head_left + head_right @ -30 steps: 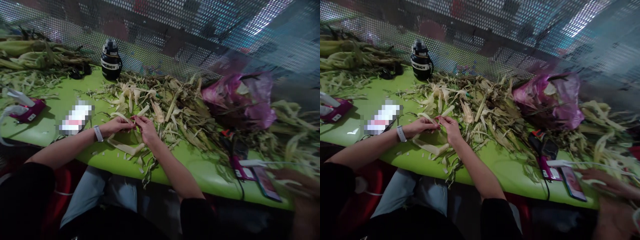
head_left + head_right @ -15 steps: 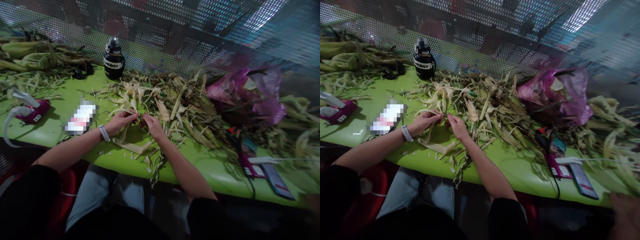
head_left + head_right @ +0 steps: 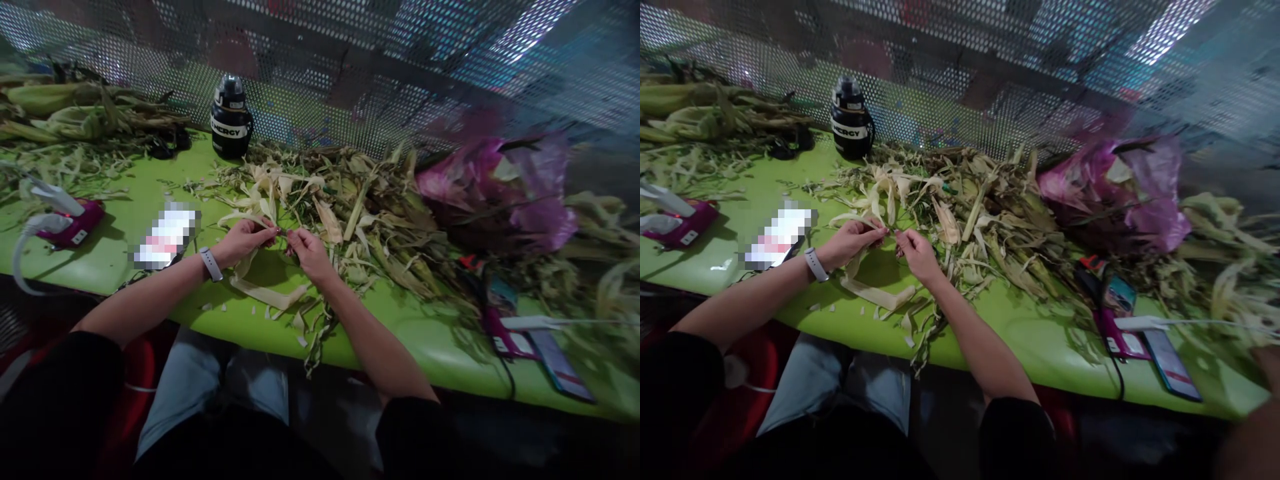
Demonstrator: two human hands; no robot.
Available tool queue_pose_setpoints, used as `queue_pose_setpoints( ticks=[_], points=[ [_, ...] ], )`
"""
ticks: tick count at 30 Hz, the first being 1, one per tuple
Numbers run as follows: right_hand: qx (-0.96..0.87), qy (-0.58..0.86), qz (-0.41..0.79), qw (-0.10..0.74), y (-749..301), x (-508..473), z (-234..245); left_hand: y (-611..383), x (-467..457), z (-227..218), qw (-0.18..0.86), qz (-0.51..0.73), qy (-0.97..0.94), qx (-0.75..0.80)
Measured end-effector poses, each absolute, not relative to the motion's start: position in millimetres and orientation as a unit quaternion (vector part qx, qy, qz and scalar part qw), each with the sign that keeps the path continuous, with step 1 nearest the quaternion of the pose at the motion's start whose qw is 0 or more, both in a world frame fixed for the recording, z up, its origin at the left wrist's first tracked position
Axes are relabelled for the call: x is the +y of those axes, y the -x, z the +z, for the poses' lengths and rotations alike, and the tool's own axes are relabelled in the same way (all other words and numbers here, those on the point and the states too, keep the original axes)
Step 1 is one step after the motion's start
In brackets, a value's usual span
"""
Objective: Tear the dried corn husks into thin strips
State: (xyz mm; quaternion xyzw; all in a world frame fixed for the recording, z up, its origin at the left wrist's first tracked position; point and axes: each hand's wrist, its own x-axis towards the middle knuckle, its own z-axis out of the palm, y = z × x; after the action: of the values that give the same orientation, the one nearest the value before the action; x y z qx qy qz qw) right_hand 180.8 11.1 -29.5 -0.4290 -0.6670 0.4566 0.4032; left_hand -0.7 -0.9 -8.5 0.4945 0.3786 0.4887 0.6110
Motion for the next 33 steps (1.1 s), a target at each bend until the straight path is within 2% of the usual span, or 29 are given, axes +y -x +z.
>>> queue_pose_setpoints(
  ticks=[6, 13, 20, 27, 33],
  points=[
    [-0.661, 0.437, 0.449, 0.414, -182.4, 13.4, -31.0, 2.0, 1.4, -11.6, 0.635, 0.476, -0.485, 0.367],
    [-0.666, 0.433, 0.435, 0.425, -182.0, 12.5, -30.9, 1.1, 0.3, -15.1, 0.586, 0.454, -0.537, 0.402],
    [-0.696, 0.433, 0.409, 0.401, -184.4, 13.2, -33.4, 1.7, -2.4, -13.1, 0.546, 0.452, -0.565, 0.423],
    [-0.688, 0.399, 0.478, 0.373, -182.3, 8.3, -33.0, 0.9, -0.6, -14.5, 0.572, 0.474, -0.524, 0.416],
    [-0.703, 0.41, 0.421, 0.4, -182.9, 11.1, -37.7, -0.3, -3.3, -14.2, 0.587, 0.48, -0.514, 0.401]
  ],
)
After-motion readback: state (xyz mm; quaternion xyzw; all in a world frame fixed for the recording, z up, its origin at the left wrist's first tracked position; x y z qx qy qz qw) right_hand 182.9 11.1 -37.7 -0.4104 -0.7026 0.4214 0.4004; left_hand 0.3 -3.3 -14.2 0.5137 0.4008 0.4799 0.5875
